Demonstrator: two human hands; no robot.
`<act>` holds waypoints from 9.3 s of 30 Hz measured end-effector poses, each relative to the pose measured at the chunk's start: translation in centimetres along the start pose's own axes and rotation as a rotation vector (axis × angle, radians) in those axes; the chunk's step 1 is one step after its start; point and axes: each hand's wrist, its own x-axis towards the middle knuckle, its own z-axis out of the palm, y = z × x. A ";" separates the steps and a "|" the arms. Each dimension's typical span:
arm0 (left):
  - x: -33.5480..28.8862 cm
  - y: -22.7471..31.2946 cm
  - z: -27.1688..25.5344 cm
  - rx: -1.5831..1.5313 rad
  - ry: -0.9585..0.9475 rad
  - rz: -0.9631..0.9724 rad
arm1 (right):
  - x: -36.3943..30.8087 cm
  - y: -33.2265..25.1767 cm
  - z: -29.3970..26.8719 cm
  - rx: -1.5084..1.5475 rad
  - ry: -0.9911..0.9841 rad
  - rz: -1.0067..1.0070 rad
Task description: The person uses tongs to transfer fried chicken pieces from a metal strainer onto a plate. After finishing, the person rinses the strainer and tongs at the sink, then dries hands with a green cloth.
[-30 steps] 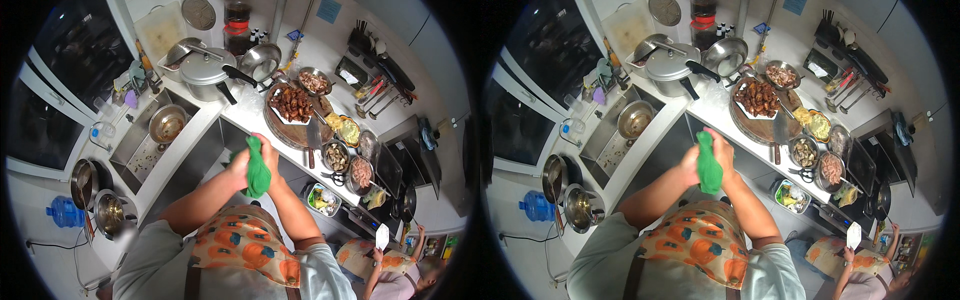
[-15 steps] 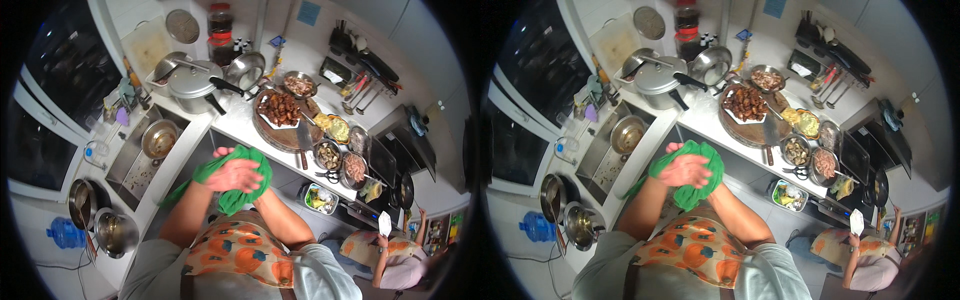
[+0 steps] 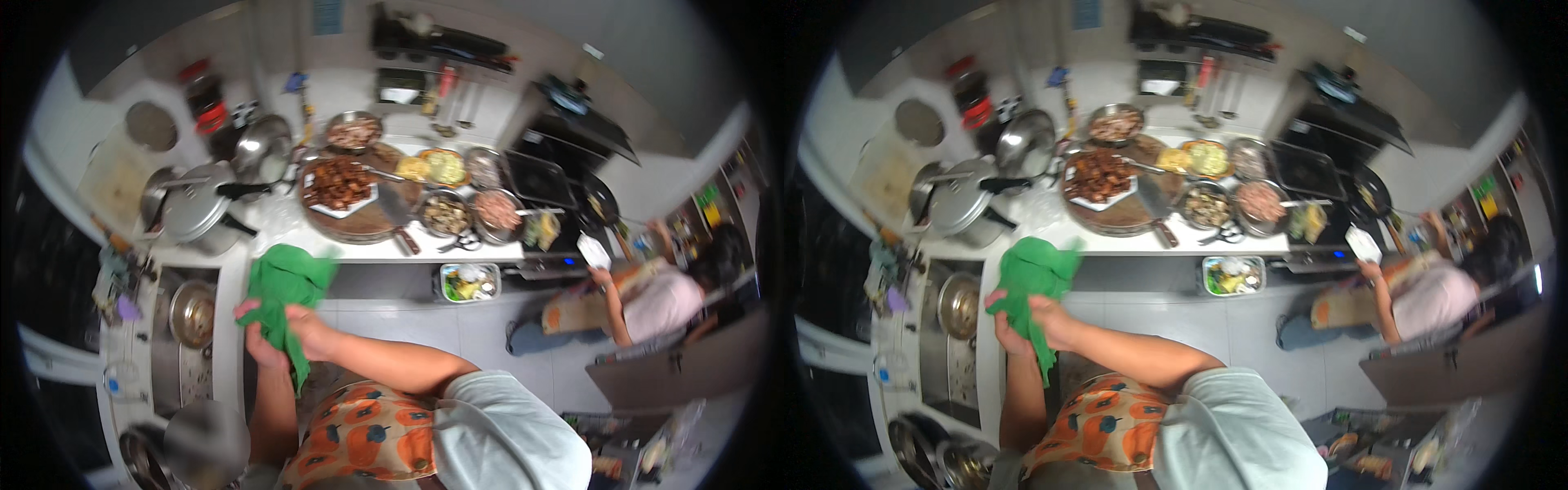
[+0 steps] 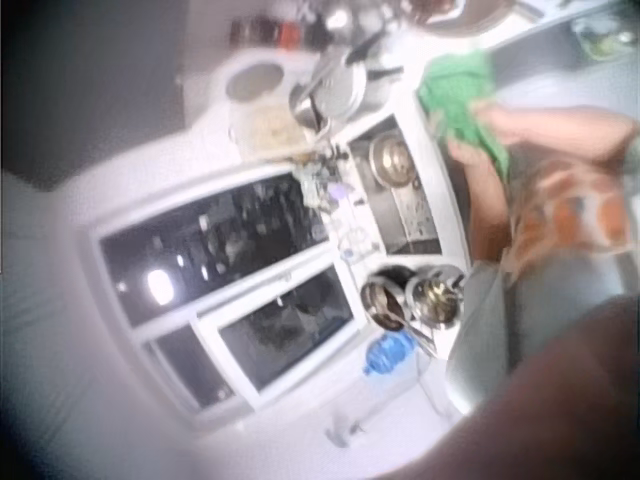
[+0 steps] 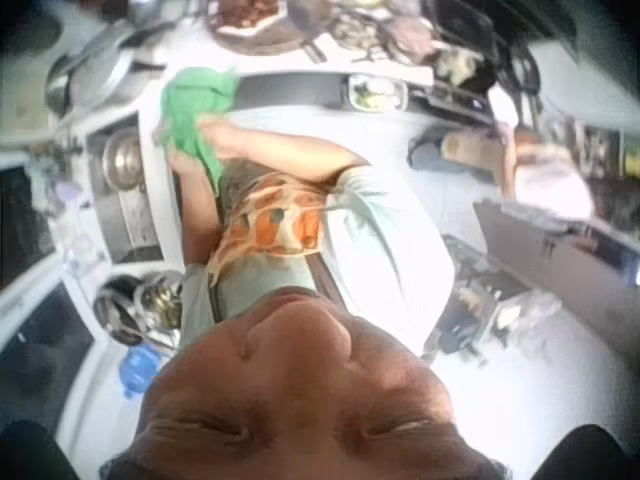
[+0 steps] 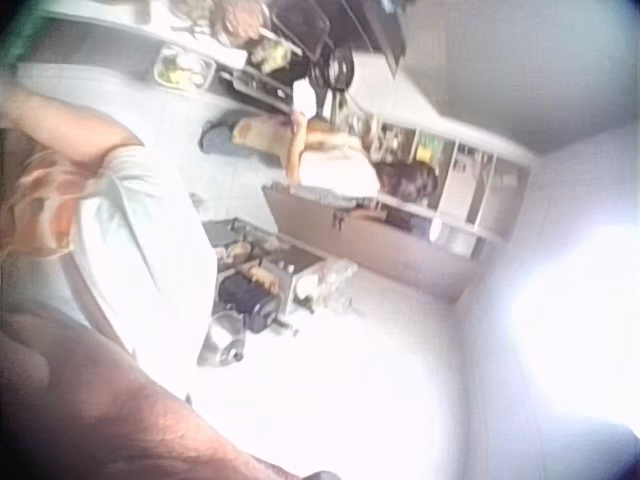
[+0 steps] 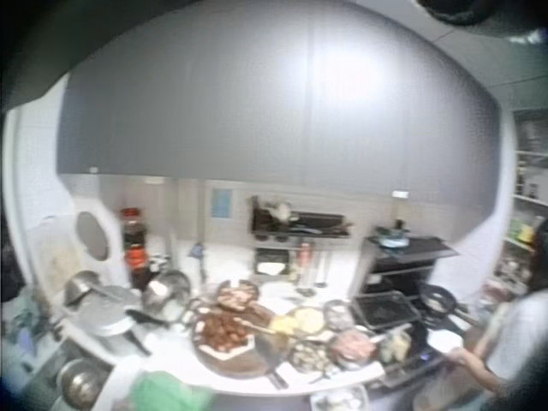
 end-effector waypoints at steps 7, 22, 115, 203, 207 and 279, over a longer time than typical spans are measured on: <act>0.9 -11.6 0.1 -0.361 -0.320 0.512 | -2.0 -1.0 -1.9 -0.847 0.003 -0.384; 0.7 -8.6 9.8 0.503 -0.250 -1.307 | -12.8 -3.6 -13.0 -1.105 1.120 0.267; -24.4 18.8 2.0 1.514 0.942 -0.600 | 14.1 17.7 19.1 -0.940 -1.492 0.411; -43.0 37.1 -8.4 1.467 1.380 0.535 | 1.5 18.4 27.4 0.015 -0.173 0.476; -41.9 35.9 -7.9 1.435 1.317 0.613 | 2.2 18.8 24.7 0.236 -0.064 0.716; -31.8 23.3 2.6 0.912 1.977 0.685 | 36.2 34.9 3.0 -0.719 -0.107 0.972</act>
